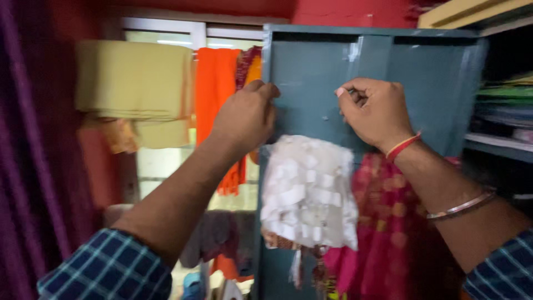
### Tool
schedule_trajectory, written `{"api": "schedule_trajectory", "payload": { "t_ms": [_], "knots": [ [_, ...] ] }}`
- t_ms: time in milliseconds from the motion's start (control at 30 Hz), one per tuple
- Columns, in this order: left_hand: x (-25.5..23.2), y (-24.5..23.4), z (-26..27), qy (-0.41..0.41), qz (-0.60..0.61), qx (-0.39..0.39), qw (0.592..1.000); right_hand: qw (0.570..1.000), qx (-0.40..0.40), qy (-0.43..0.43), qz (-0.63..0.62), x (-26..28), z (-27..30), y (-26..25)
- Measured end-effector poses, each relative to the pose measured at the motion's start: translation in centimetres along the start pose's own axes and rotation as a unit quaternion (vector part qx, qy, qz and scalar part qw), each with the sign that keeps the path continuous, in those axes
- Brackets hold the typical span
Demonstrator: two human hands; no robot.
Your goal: The person picks up an envelope, books, a box, a folder, a bag, and clothes on hangers from a bed and places them one at a time into a metal cabinet.
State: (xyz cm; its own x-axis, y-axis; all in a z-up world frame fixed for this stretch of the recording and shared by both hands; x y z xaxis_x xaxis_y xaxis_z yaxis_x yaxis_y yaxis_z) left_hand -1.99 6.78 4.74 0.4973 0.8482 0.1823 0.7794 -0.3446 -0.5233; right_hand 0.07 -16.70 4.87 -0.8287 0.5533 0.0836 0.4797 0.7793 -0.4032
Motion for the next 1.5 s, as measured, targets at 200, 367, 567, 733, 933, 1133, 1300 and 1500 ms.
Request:
{"api": "schedule_trajectory", "payload": {
  "t_ms": [200,367,567,733,933,1133,1300,1500],
  "knots": [
    [5.8,-7.2,6.3,-0.066,-0.054,0.004,0.996,0.995,0.016,0.009,-0.1,4.4,-0.7,5.1],
    [10.5,-13.0,14.8,-0.151,-0.056,0.004,0.987,0.98,0.03,-0.004,-0.199,9.0,0.2,10.9],
    [16.2,-18.5,29.6,-0.291,-0.081,0.005,0.953,0.937,0.08,0.057,-0.334,13.6,3.2,21.2],
    [22.5,-21.7,42.8,-0.423,-0.088,0.015,0.902,0.907,0.123,0.116,-0.387,16.8,6.2,30.9],
    [25.2,-25.7,58.7,-0.507,-0.074,-0.03,0.858,0.843,0.174,0.136,-0.491,24.2,10.4,41.0],
    [23.0,-30.0,72.2,-0.564,-0.087,-0.089,0.816,0.79,0.251,0.202,-0.522,35.2,17.8,50.0],
    [20.4,-32.3,81.8,-0.637,-0.072,-0.12,0.758,0.736,0.338,0.239,-0.535,42.9,23.7,57.2],
    [15.6,-33.1,91.0,-0.707,-0.084,-0.157,0.684,0.688,0.451,0.223,-0.523,51.1,29.0,62.4]
  ]
}}
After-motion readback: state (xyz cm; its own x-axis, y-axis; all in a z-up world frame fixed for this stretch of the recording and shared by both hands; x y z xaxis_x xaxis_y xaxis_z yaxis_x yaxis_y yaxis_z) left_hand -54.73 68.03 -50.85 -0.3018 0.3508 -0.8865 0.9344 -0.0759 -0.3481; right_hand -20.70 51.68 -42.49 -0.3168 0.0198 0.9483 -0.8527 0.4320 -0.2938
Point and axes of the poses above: each hand's wrist, its own z-axis away from the middle knuckle, its own y-axis out of the palm, x = y × z, the point moved 5 cm from there along -z, towards the middle knuckle, and after that the axes turned 12 degrees about x, right-handed, at the moved point
